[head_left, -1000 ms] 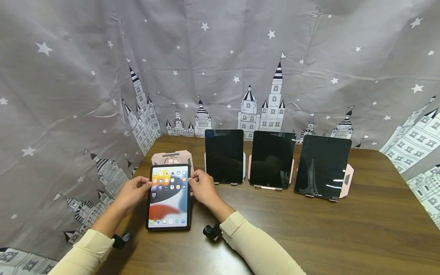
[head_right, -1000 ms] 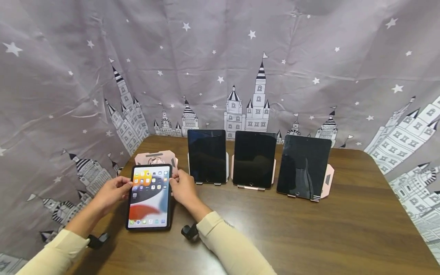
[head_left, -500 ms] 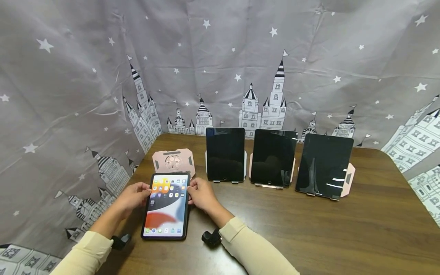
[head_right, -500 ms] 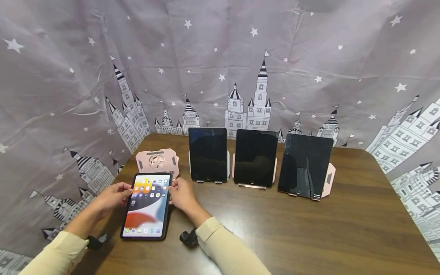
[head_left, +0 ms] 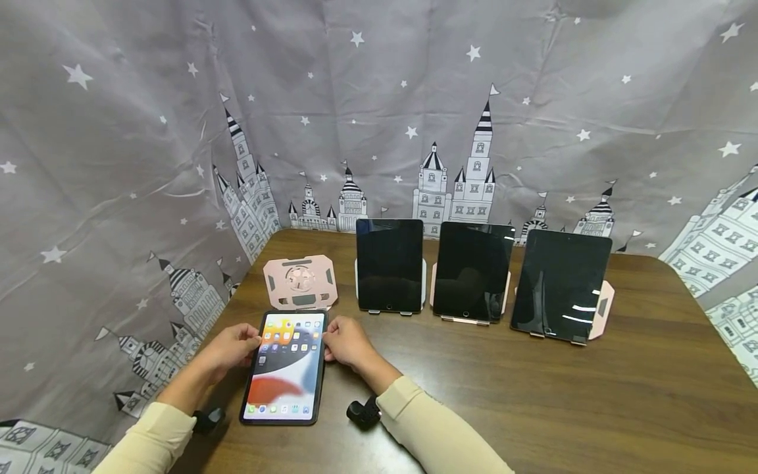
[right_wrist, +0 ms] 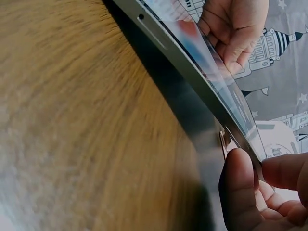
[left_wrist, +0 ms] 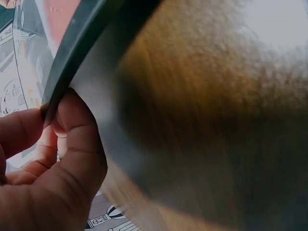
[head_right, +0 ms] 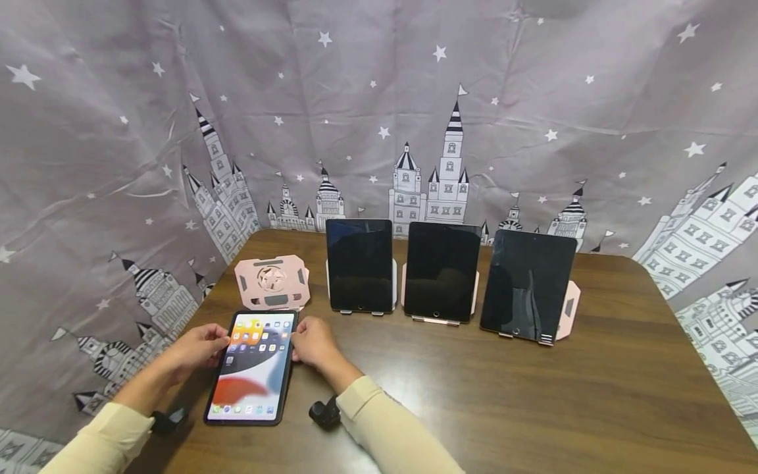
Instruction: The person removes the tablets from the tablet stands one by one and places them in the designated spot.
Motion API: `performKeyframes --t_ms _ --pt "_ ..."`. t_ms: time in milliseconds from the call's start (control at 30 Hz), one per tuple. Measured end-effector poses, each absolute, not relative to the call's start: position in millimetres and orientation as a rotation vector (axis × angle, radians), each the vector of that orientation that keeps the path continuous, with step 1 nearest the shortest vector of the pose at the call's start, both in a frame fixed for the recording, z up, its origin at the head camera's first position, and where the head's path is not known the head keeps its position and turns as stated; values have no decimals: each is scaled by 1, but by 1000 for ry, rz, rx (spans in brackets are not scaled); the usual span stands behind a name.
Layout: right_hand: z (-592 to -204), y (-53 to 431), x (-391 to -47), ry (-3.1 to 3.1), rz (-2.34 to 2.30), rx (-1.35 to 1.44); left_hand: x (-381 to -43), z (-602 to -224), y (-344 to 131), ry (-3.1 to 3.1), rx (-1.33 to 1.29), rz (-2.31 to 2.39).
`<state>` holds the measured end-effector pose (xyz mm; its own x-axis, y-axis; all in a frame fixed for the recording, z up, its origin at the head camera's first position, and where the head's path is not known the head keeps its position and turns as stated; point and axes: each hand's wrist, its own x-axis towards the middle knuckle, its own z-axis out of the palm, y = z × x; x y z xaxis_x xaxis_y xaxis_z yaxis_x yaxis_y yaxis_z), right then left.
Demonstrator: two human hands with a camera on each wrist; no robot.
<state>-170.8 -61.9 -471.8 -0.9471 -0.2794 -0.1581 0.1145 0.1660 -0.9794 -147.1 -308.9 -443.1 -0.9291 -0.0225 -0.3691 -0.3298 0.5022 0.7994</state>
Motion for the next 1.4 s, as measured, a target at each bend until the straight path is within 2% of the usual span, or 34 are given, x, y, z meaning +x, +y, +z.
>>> performKeyframes --t_ms 667,967,1400 --pt "-474 -68 -174 2407 -1590 -232 -149 -452 -311 2519 -331 1254" --pt "-480 -67 -172 2491 -1568 -262 -153 -451 -310 2443 -439 1265" --pt "-478 -63 -173 2400 -1624 -251 -154 -450 -306 2478 -445 1214"
